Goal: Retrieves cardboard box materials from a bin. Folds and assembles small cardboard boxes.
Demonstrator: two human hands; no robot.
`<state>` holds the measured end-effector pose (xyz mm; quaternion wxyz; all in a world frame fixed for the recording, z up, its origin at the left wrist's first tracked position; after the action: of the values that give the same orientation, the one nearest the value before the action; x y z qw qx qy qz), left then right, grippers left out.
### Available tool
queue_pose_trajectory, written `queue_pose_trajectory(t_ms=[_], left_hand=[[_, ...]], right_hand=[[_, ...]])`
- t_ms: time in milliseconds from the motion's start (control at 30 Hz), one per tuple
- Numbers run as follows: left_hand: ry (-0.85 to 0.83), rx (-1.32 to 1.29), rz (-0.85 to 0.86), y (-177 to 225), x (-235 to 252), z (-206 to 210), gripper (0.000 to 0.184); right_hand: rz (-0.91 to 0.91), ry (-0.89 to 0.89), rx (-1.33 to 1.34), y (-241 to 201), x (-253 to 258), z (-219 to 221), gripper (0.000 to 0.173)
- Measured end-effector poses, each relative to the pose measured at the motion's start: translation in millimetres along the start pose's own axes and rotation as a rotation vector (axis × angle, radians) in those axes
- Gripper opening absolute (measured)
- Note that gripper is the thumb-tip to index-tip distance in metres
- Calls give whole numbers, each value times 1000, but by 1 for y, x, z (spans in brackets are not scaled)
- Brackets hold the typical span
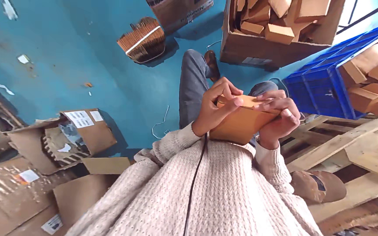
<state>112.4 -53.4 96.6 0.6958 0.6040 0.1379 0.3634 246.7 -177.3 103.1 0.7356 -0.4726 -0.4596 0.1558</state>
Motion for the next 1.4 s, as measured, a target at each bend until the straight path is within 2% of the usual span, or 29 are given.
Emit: queue_pose_trajectory(t_ms=[133, 200, 267, 367, 467, 567, 700, 800, 933, 1000, 1067, 1133, 1200, 1233, 1300, 1400], left_hand=[[42, 24, -57, -5, 3, -2, 28], [43, 56, -130, -6, 8, -3, 25], [57, 84, -201, -5, 12, -5, 21], [87, 130, -285, 4, 15, -7, 22], [117, 157, -289, -4, 19, -16, 22], [141, 138, -376, -13, 21, -20, 20], [109, 122, -524, -15, 27, -21, 28], [67, 105, -520, -19, 29, -24, 26], [74, 64, -501, -21, 31, -25, 27], [53, 71, -583, -25, 36, -29, 49], [110, 96, -638, -32, 41, -44, 67], [227, 132, -647, -33, 39, -68, 67], [313, 137, -669, -35, 30, -95, 64], [350, 146, -685, -37, 23, -107, 64], [427, 195, -706, -39, 4, -132, 60], [546, 272, -765, -48, -33, -169, 54]], right_hand=[[38, 80, 18, 7, -9, 2, 52], [74, 106, 22, 10, -12, 4, 46], [125, 75, -14, 10, -13, 5, 36], [151, -66, -162, 9, -9, 3, 21], [254, -169, -303, 7, -7, -3, 28], [286, -143, -279, 10, -8, -4, 29], [259, -89, -242, 12, -5, 0, 18], [281, -90, -212, 13, -4, 3, 14], [297, -70, -161, 23, -4, 2, 17], [370, 17, -195, 38, 1, -13, 27], [539, 282, -183, 66, 14, -41, 36], [697, 593, -84, 100, 38, -67, 41], [761, 781, 19, 131, 71, -83, 45], [771, 806, 26, 144, 88, -88, 47], [746, 716, -76, 173, 121, -93, 52], [559, 363, -366, 225, 174, -97, 60]])
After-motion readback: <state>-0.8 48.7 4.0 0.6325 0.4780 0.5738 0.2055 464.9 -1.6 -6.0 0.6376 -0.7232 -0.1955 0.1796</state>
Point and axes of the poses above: each hand's wrist, its own x-axis towards the middle knuckle, its own z-axis out of the palm, y = z × x, the point moved 4 cm from there along x, towards the middle knuckle, and after that the axes turned 3 degrees about -z, right-handed, at the moved point
